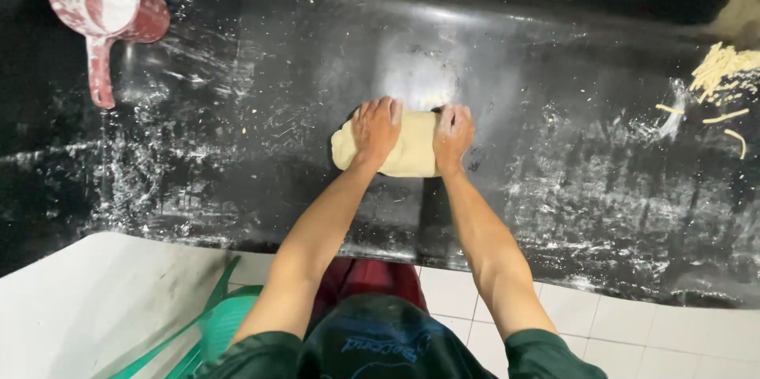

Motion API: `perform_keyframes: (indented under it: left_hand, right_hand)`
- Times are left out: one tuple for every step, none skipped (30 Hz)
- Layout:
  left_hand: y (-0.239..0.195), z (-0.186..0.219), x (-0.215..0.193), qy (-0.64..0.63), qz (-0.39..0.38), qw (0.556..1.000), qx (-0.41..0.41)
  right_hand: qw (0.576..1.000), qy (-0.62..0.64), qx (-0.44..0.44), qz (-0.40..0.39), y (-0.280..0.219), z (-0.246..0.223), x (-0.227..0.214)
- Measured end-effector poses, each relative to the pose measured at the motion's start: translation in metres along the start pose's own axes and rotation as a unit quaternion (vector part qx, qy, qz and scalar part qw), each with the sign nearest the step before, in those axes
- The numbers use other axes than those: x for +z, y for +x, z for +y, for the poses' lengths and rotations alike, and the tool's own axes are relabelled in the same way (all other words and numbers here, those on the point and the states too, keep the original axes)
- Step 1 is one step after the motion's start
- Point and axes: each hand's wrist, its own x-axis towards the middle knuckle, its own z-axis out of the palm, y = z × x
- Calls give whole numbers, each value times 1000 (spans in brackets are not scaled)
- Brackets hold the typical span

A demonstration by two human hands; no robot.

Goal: Kneading a ball of dough on a floured countertop using both hands

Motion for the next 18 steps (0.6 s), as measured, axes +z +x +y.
perform_keyframes:
  left_hand:
    - [-13,-6,-15,-1,7,1000,-1]
    - [-26,-11,-28,26,67,997,7]
    - [-40,-15,-39,52,124,991,14]
    - [-43,-20,-35,49,128,990,12]
    - [-49,-26,-30,49,155,986,-34]
    - [-53,-31,-23,48,182,979,-79]
    - [-58,-34,-27,46,182,979,-83]
    - [-61,-36,-29,38,186,979,-81]
    - [-65,-38,-30,30,186,979,-76]
    - [-55,-39,-28,28,183,980,-79]
    - [-51,-42,-26,39,167,983,-68]
    - [-46,-44,-23,50,151,986,-57]
    - [-37,-46,-18,51,148,986,-60]
    - [-28,-47,-13,48,117,989,-73]
    - [-17,-51,-9,47,87,991,-87]
    - [-8,-52,-5,50,85,991,-92]
    - [0,-54,0,48,46,992,-104]
    - [7,-56,5,45,7,992,-117]
  right_hand:
    - [1000,3,-7,2,-14,3,1]
    - [999,-24,-36,31,-27,7,3]
    - [995,-52,-64,59,-41,13,3]
    - [994,-52,-70,60,-47,2,-5]
    - [992,-74,-83,56,-56,-7,-15]
    - [989,-97,-96,52,-63,-15,-23]
    - [989,-98,-100,50,-62,-22,-32]
    - [987,-107,-119,17,-60,-27,-41]
    - [984,-119,-134,-17,-59,-31,-50]
    - [983,-122,-134,-19,-50,-39,-50]
    - [978,-147,-134,-58,-46,-45,-51]
    - [971,-172,-134,-96,-41,-51,-52]
    - [971,-172,-133,-100,-36,-58,-49]
    - [967,-184,-141,-108,-30,-65,-45]
    - [962,-194,-151,-117,-24,-74,-39]
    - [962,-192,-151,-122,-18,-65,-28]
    - [960,-182,-81,-197,-15,-55,-18]
    - [948,-171,-9,-268,-12,-45,-8]
